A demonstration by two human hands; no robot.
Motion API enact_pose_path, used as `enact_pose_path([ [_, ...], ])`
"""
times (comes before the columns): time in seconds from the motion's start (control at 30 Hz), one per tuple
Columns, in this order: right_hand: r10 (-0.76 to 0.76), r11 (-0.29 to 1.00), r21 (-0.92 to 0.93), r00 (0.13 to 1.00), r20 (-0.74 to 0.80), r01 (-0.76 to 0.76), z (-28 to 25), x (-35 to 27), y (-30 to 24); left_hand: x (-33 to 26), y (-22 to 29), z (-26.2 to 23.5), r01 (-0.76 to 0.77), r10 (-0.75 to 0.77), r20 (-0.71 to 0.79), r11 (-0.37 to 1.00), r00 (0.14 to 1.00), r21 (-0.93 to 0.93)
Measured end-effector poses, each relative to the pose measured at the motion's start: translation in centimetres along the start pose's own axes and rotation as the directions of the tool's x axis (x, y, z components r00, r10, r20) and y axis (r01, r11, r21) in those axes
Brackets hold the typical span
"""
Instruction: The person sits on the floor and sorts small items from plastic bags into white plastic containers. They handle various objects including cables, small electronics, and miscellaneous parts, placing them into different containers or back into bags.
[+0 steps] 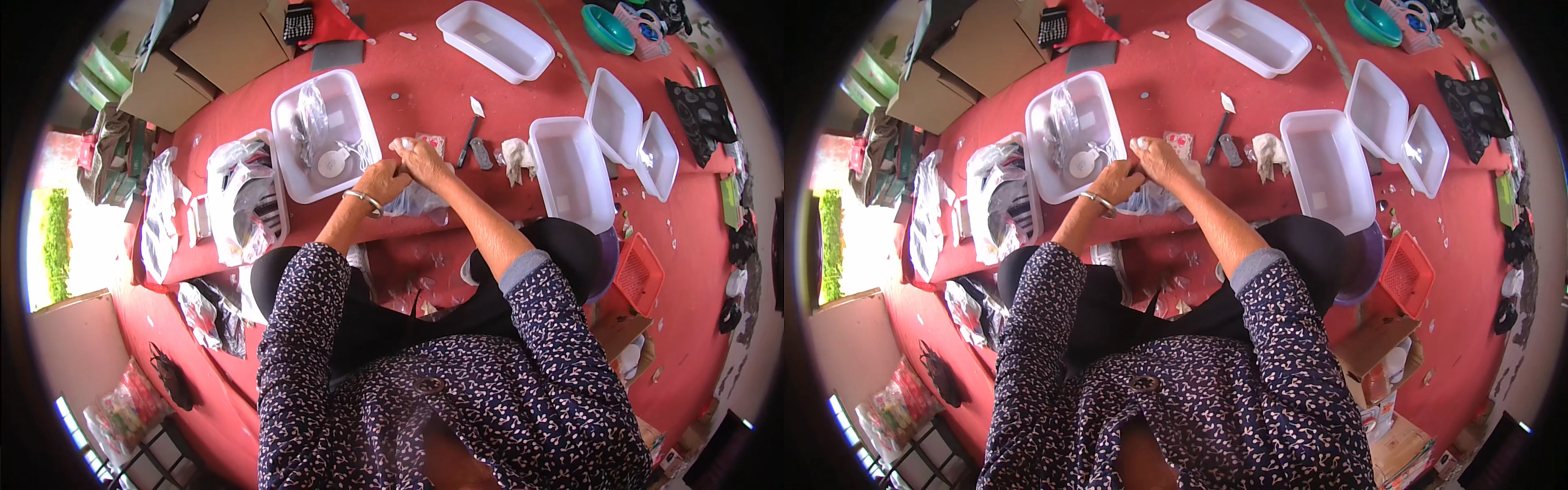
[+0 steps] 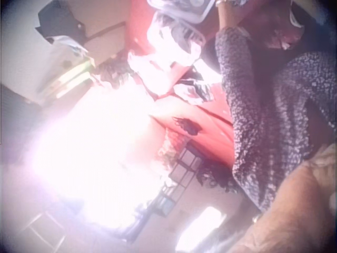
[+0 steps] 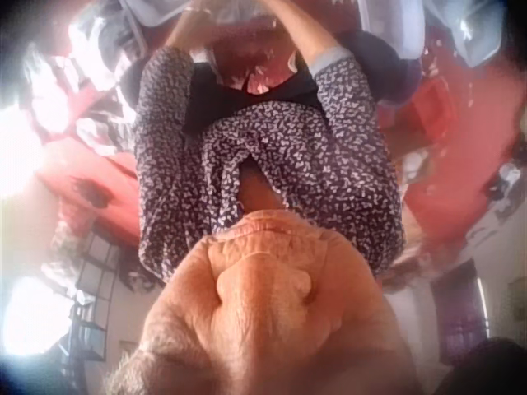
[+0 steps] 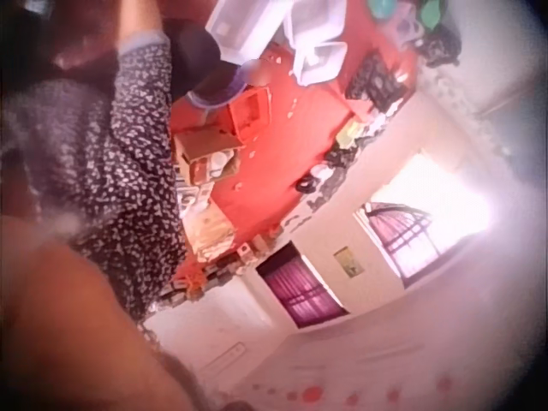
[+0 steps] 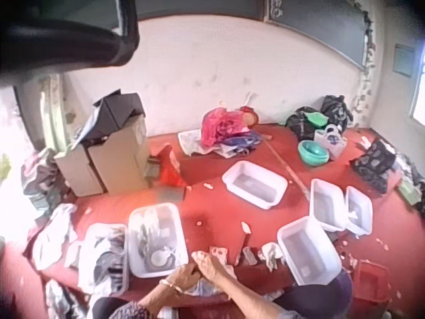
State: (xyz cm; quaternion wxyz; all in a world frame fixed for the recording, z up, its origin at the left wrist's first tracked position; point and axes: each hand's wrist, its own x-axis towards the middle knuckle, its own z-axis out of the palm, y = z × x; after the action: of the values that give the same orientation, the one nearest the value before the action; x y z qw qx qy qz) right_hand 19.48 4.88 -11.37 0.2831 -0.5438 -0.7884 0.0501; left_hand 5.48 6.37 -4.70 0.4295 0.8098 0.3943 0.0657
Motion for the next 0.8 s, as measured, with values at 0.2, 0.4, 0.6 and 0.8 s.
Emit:
enact_pose_path([
  [0.2, 0.349, 0.556, 0.618, 0.83, 0.434, -0.556, -2.3, 0.6, -1.9, -0.4, 2.6, -1.3, 0.125, -0.145, 0.266, 0.988, 0.953, 0.09],
  [0.4, 0.147, 0.955, 0.221, 0.964, 0.22, -0.196, 0.6, -0.2, 0.1, 0.7, 0.3, 0.2, -0.013, -0.015, 0.11, 0.969, 0.994, 0.245],
  [0.6, 0.415, 0.467, 0.626, 0.78, 0.468, -0.625, -6.0, 2.0, -2.9, 0.2, 0.1, 0.1, 0.297, -0.357, -0.015, 0.799, 0.934, -0.522],
  [0.8, 0.369, 0.309, 0.722, 0.778, 0.508, -0.619, -4.6, -0.1, -2.1, -0.1, -0.4, -0.3, 0.523, -0.553, 0.164, 0.59, 0.817, -0.615],
])
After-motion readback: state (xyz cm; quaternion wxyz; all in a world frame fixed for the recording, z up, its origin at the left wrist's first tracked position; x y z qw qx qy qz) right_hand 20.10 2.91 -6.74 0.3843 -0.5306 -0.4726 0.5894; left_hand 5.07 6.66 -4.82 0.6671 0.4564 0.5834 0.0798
